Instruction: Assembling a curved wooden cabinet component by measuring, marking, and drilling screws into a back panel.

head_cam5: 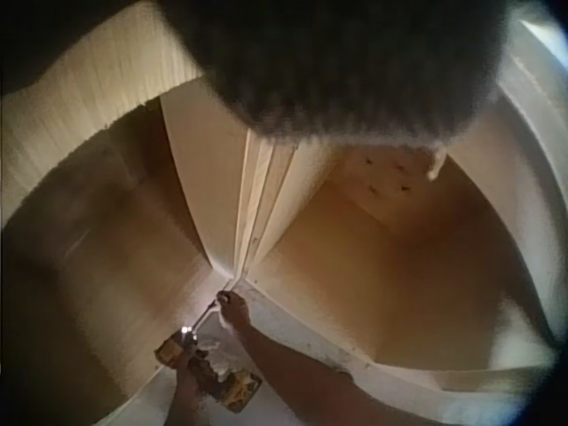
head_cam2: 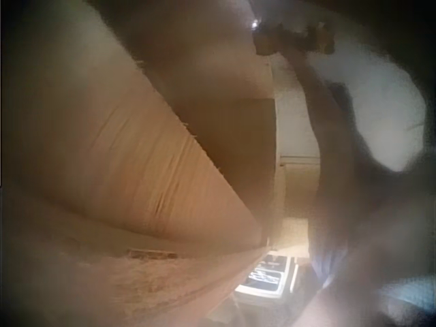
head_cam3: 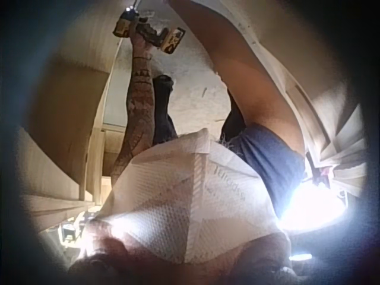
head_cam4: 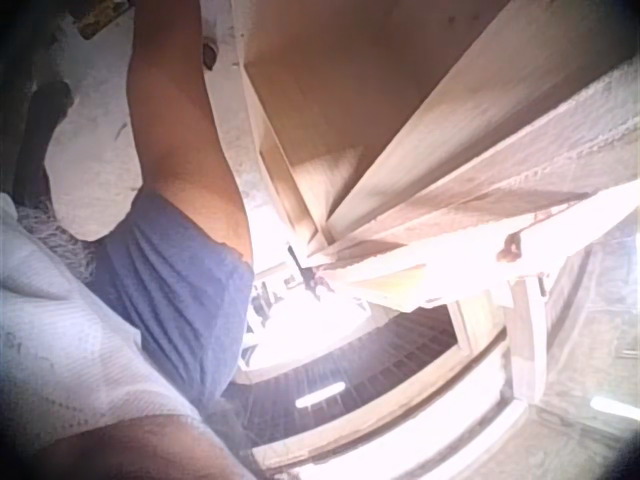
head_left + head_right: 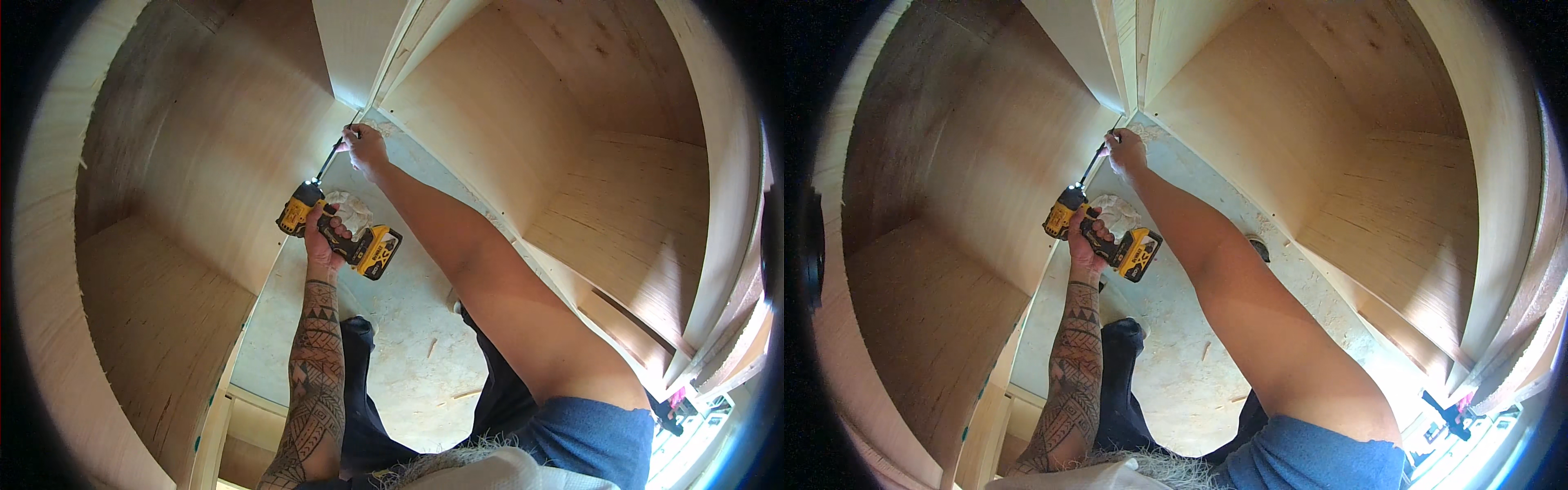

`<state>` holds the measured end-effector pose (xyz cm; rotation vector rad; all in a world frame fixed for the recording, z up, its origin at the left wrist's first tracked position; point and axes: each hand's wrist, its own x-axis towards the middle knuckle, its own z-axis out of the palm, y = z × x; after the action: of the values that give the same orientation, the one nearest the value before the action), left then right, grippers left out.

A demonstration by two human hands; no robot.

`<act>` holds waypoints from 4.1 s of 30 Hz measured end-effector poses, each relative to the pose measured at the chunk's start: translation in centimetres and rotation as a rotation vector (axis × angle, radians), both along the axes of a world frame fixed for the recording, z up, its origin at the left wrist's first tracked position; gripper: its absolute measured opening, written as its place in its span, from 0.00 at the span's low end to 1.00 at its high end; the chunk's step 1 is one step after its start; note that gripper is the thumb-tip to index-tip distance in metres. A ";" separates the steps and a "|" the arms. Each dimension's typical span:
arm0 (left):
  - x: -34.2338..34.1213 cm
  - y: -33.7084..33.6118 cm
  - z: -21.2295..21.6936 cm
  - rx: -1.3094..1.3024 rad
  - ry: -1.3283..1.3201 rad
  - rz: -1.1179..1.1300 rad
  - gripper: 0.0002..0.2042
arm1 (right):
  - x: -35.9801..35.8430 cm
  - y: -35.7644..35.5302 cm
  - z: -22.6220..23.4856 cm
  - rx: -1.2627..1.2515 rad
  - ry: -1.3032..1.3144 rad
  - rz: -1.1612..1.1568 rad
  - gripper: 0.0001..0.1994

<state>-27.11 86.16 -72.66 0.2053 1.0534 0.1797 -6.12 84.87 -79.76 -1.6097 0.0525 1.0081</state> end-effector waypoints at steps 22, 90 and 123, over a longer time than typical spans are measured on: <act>0.6 0.0 0.7 0.008 0.018 -0.011 0.18 | 4.0 -0.2 5.7 -0.350 -0.644 0.015 0.14; 1.3 0.4 4.8 0.033 -0.017 -0.022 0.14 | -11.1 -28.3 29.8 -0.270 0.278 0.377 0.17; -1.9 -11.2 5.9 0.424 0.149 -0.176 0.09 | -8.4 -26.3 29.4 -0.040 0.573 -0.055 0.17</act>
<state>-28.99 74.93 -66.75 0.7015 1.1306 0.2299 -14.56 58.56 -50.33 -1.3014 0.5046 1.4017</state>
